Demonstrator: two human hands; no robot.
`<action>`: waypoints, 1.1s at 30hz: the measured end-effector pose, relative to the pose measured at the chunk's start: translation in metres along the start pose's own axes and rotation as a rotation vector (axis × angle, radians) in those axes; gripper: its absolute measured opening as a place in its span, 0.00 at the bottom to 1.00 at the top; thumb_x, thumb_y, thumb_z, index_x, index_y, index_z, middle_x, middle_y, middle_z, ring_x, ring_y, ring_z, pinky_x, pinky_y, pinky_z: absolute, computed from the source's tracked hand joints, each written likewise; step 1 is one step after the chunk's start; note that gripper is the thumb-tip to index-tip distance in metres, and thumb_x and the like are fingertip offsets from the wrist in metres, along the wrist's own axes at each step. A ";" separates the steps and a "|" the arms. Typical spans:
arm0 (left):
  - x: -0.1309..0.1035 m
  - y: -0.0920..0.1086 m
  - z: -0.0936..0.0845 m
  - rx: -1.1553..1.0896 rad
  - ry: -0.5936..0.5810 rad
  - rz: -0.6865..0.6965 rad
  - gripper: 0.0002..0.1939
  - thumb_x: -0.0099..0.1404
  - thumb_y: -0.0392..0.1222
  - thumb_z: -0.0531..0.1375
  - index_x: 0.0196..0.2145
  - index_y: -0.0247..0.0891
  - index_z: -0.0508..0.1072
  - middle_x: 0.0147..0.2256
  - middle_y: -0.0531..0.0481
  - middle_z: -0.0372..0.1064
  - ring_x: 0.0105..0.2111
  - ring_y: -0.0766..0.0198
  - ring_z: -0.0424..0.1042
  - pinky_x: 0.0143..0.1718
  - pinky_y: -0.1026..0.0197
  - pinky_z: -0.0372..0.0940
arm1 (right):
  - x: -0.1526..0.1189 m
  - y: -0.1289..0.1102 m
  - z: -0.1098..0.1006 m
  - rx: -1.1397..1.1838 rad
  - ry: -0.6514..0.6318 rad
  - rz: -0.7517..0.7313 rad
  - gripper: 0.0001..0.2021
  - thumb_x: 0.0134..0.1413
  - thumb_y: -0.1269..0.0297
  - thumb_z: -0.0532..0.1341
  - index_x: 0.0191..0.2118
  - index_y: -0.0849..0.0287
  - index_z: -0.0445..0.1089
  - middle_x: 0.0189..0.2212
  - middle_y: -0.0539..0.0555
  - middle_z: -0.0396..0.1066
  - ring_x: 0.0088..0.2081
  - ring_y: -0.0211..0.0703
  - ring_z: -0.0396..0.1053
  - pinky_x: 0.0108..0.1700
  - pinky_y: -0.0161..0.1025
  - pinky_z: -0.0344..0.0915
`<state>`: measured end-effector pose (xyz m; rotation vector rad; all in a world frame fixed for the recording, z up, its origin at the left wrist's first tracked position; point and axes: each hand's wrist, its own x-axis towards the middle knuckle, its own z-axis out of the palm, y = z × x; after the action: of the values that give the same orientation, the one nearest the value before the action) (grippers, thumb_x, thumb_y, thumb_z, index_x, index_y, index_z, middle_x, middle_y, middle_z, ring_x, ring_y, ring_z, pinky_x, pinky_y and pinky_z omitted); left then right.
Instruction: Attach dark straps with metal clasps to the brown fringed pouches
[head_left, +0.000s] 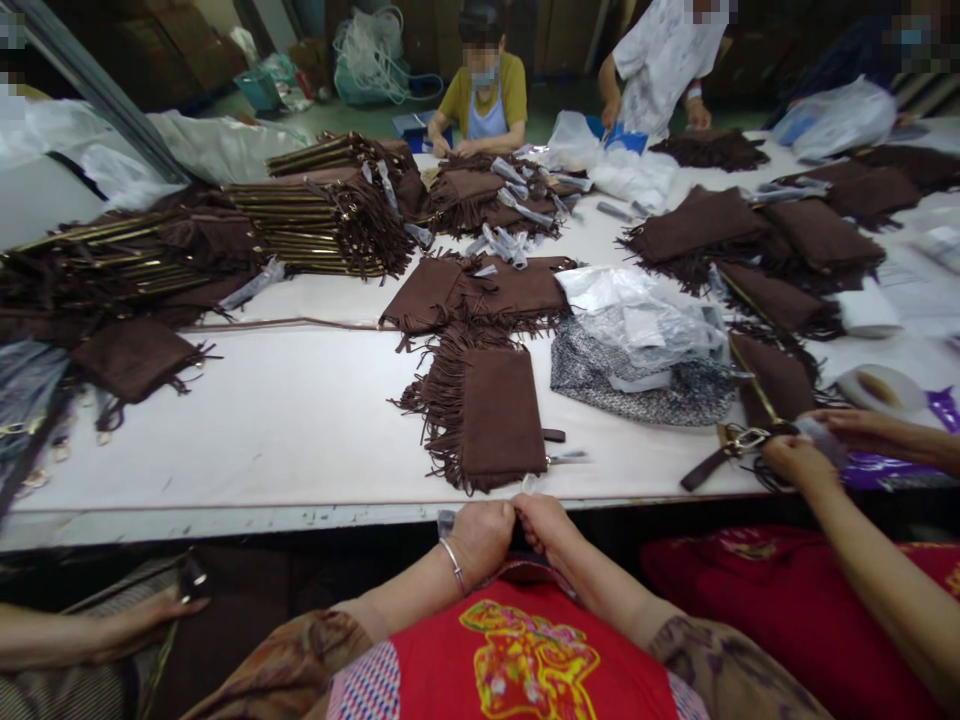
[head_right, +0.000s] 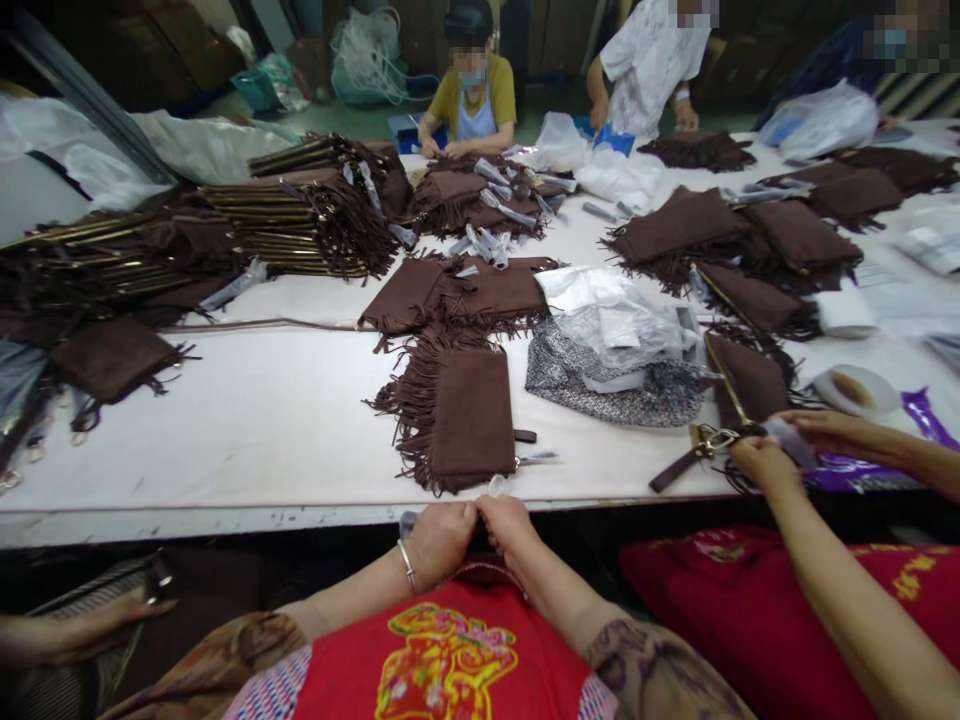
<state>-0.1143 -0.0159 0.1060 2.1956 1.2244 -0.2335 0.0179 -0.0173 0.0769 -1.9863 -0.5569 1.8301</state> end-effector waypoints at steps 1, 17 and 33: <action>0.000 0.001 0.000 0.002 0.000 0.001 0.12 0.64 0.41 0.52 0.40 0.31 0.69 0.37 0.35 0.72 0.38 0.48 0.72 0.38 0.50 0.66 | 0.000 0.000 0.000 0.003 0.002 0.016 0.12 0.44 0.61 0.58 0.18 0.56 0.55 0.08 0.42 0.49 0.10 0.30 0.48 0.13 0.30 0.39; 0.003 0.005 -0.001 -0.209 0.050 -0.248 0.22 0.68 0.48 0.44 0.33 0.34 0.74 0.33 0.38 0.74 0.35 0.55 0.72 0.37 0.56 0.60 | -0.012 0.018 -0.017 0.231 -0.113 -0.074 0.06 0.41 0.66 0.62 0.22 0.62 0.65 0.15 0.45 0.61 0.14 0.26 0.49 0.15 0.28 0.44; 0.011 0.005 0.000 -1.239 -0.167 -0.529 0.11 0.59 0.47 0.50 0.25 0.39 0.62 0.15 0.62 0.49 0.13 0.73 0.45 0.16 0.66 0.43 | -0.008 0.027 -0.010 0.364 -0.131 -0.144 0.08 0.41 0.64 0.62 0.22 0.60 0.63 0.13 0.43 0.57 0.16 0.29 0.51 0.19 0.30 0.48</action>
<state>-0.1043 -0.0105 0.1035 0.7746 1.2999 0.1276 0.0277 -0.0447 0.0703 -1.5582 -0.3617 1.8298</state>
